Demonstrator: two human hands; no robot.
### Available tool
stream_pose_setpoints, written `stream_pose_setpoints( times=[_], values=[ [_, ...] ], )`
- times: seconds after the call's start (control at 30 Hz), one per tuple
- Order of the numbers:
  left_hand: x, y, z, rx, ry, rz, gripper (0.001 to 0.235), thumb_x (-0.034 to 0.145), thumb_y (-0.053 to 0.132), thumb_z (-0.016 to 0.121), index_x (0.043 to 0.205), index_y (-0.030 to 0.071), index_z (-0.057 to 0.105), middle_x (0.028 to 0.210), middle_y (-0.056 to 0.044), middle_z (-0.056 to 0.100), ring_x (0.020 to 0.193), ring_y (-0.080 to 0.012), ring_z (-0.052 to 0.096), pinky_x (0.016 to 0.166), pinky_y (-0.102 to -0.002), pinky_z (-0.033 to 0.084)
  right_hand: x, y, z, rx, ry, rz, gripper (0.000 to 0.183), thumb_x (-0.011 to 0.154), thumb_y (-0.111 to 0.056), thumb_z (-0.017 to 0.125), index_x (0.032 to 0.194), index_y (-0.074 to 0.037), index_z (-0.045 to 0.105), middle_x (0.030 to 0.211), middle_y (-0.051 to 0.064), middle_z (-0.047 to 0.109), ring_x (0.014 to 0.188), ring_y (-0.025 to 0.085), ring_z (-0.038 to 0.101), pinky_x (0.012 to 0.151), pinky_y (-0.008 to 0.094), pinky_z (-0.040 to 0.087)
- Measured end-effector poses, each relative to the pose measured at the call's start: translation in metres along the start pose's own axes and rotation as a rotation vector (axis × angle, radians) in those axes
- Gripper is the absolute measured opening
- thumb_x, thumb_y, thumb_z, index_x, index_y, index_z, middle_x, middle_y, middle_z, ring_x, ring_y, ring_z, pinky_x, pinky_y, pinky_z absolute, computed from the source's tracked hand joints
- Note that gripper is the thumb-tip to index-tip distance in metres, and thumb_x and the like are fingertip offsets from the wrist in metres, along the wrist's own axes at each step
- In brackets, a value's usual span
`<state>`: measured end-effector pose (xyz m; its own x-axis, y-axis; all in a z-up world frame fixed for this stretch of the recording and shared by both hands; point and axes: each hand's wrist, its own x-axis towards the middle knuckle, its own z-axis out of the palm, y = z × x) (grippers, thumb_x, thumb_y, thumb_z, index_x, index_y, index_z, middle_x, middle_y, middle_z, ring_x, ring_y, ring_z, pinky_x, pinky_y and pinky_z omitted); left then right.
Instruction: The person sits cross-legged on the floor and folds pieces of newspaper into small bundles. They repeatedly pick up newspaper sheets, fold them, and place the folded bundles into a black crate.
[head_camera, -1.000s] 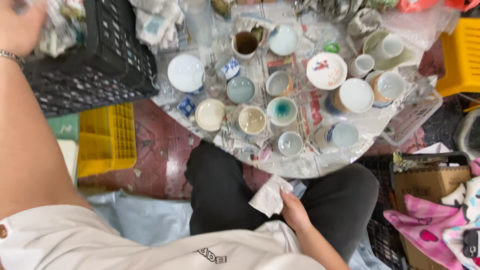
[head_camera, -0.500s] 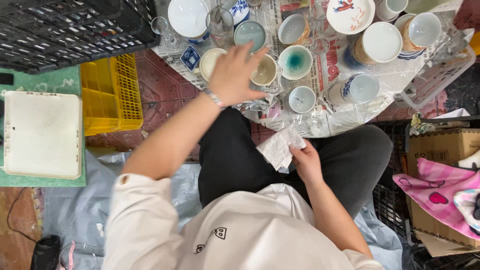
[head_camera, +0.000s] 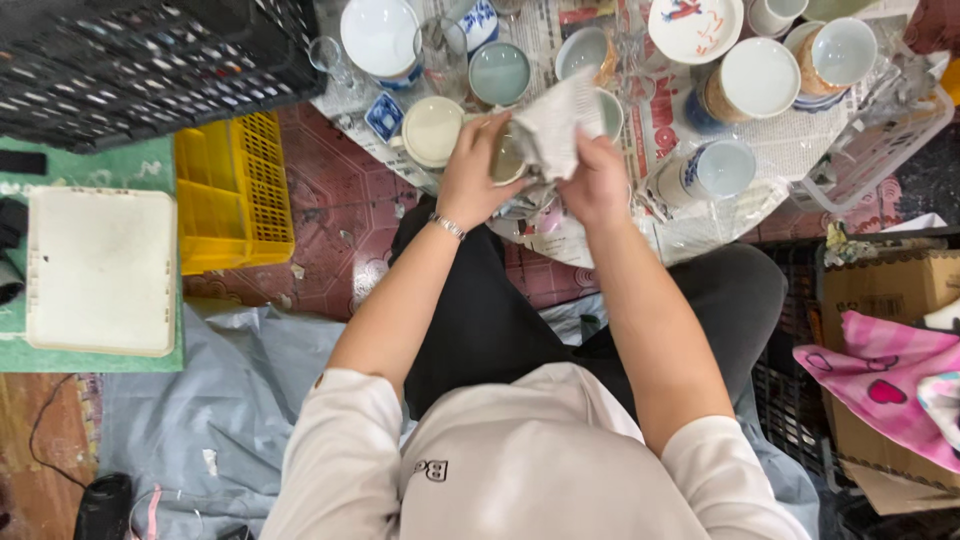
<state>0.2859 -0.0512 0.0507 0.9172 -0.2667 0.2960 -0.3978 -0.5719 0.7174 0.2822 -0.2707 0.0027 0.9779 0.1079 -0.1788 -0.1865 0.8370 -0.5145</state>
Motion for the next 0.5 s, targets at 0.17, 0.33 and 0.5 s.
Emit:
stream_pose_setpoints(
  times=[0.17, 0.33, 0.5],
  values=[
    [-0.026, -0.005, -0.034, -0.137, 0.257, -0.150, 0.093, 0.077, 0.024, 0.097, 0.153, 0.011, 0.043, 0.141, -0.015, 0.054, 0.134, -0.0323, 0.055, 0.115, -0.044, 0.046, 0.034, 0.040, -0.008, -0.196, 0.130, -0.019, 0.037, 0.100, -0.008, 0.066, 0.133, 0.001, 0.051, 0.129, 0.014, 0.068, 0.115, 0.026, 0.071, 0.102, 0.043, 0.056],
    [-0.030, 0.010, -0.065, -0.040, 0.348, -0.075, 0.093, 0.077, 0.021, 0.095, 0.153, 0.010, 0.042, 0.143, -0.016, 0.052, 0.136, -0.0340, 0.053, 0.117, -0.045, 0.045, 0.038, 0.053, -0.001, -1.123, 0.273, -0.047, 0.045, 0.089, -0.017, 0.072, 0.130, -0.004, 0.056, 0.099, 0.013, 0.072, 0.084, 0.024, 0.070, 0.074, 0.039, 0.055],
    [-0.003, 0.025, -0.048, 0.063, 0.055, -0.085, 0.099, 0.074, 0.031, 0.097, 0.154, 0.013, 0.043, 0.141, -0.018, 0.051, 0.131, -0.0369, 0.053, 0.110, -0.045, 0.047, 0.031, 0.053, 0.012, -1.523, 0.291, -0.071, 0.037, 0.090, -0.019, 0.075, 0.121, -0.002, 0.066, 0.091, 0.016, 0.071, 0.081, 0.028, 0.069, 0.075, 0.040, 0.053]
  ],
)
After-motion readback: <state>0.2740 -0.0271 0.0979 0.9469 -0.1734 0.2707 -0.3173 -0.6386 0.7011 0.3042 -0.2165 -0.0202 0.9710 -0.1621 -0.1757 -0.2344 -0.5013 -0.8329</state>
